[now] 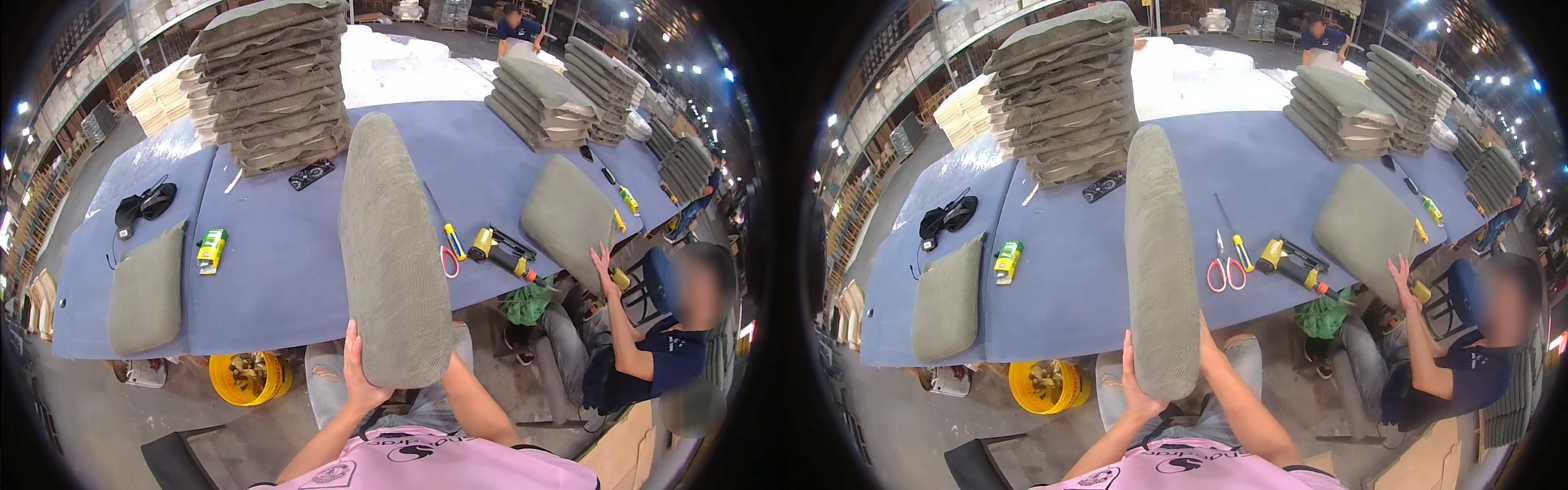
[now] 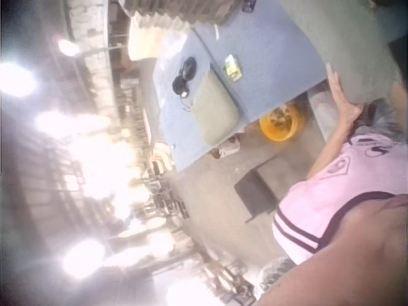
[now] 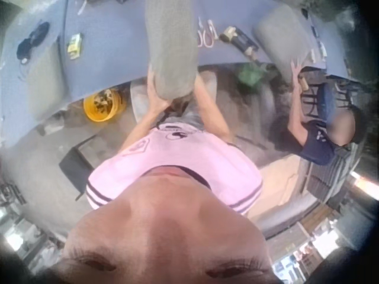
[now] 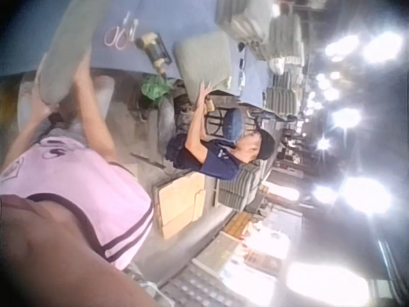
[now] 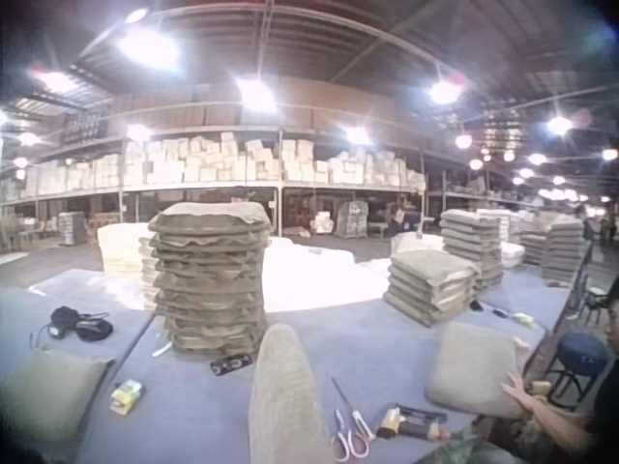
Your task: The person staples fabric onto cushion foam using a staple gun, then trims excess fabric with scissors and a seam ripper. They fold and secure edges, flip cushions, and stack finished units on a workbench.
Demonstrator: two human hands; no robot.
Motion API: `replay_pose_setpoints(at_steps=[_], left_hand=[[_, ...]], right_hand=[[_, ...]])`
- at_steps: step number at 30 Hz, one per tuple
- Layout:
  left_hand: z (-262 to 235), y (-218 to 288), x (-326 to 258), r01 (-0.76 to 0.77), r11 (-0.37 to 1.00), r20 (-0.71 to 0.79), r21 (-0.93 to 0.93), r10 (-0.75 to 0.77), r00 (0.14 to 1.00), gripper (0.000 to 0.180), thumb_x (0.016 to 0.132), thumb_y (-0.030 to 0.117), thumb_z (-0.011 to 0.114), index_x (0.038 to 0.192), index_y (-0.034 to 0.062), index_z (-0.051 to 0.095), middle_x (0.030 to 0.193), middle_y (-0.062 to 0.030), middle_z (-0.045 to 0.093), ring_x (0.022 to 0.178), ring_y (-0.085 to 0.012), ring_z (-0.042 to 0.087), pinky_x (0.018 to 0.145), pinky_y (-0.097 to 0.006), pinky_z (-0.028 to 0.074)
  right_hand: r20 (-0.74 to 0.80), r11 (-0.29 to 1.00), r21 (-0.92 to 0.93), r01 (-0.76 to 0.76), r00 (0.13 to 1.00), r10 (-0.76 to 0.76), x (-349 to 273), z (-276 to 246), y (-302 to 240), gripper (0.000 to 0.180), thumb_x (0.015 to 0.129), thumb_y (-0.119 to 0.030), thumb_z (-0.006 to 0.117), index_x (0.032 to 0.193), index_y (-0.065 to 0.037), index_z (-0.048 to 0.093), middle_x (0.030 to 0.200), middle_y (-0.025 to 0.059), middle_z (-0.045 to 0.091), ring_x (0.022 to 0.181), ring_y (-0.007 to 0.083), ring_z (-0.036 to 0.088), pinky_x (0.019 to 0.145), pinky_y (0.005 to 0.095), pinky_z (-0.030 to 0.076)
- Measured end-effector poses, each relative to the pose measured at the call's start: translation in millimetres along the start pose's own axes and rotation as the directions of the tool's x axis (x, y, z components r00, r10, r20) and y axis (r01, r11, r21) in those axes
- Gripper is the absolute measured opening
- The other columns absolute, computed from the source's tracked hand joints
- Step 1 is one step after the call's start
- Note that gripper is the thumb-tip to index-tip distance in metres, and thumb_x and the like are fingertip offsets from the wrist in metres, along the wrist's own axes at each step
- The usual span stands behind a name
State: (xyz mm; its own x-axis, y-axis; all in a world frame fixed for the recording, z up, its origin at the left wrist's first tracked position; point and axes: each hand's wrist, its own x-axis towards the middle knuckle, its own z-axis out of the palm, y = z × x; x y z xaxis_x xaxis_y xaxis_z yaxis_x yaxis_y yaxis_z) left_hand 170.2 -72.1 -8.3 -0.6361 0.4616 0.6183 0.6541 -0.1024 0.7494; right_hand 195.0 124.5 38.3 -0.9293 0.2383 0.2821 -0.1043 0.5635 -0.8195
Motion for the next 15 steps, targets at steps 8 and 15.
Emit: replay_pose_setpoints(at_steps=[8, 15], left_hand=[[-21, -36, -49, 0.243, 0.956, 0.036, 0.167, -0.252, 0.967, 0.084, 0.081, 0.015, 0.089, 0.152, 0.0006, 0.047, 0.148, -0.0251, 0.058, 0.135, -0.0401, 0.059, 0.113, -0.051, 0.046], [-40, 1, -33, 0.366, 0.93, -0.17, -0.031, -0.366, 0.915, 0.049, 0.088, 0.011, 0.083, 0.132, -0.0041, 0.067, 0.127, -0.0187, 0.073, 0.117, -0.033, 0.07, 0.103, -0.045, 0.053]], right_hand=[[-0.031, 0.997, 0.052, 0.052, 0.998, -0.05, 37, -13, -70, 0.076, 0.114, -0.052, 0.041, 0.167, 0.002, 0.031, 0.172, 0.0256, 0.035, 0.16, 0.0408, 0.034, 0.13, 0.0451, 0.028], [0.152, 0.992, 0.046, 0.115, 0.981, -0.121, 29, 10, -94, 0.07, 0.112, -0.046, 0.053, 0.167, -0.006, 0.037, 0.174, 0.0201, 0.035, 0.16, 0.0389, 0.034, 0.129, 0.0472, 0.03]])
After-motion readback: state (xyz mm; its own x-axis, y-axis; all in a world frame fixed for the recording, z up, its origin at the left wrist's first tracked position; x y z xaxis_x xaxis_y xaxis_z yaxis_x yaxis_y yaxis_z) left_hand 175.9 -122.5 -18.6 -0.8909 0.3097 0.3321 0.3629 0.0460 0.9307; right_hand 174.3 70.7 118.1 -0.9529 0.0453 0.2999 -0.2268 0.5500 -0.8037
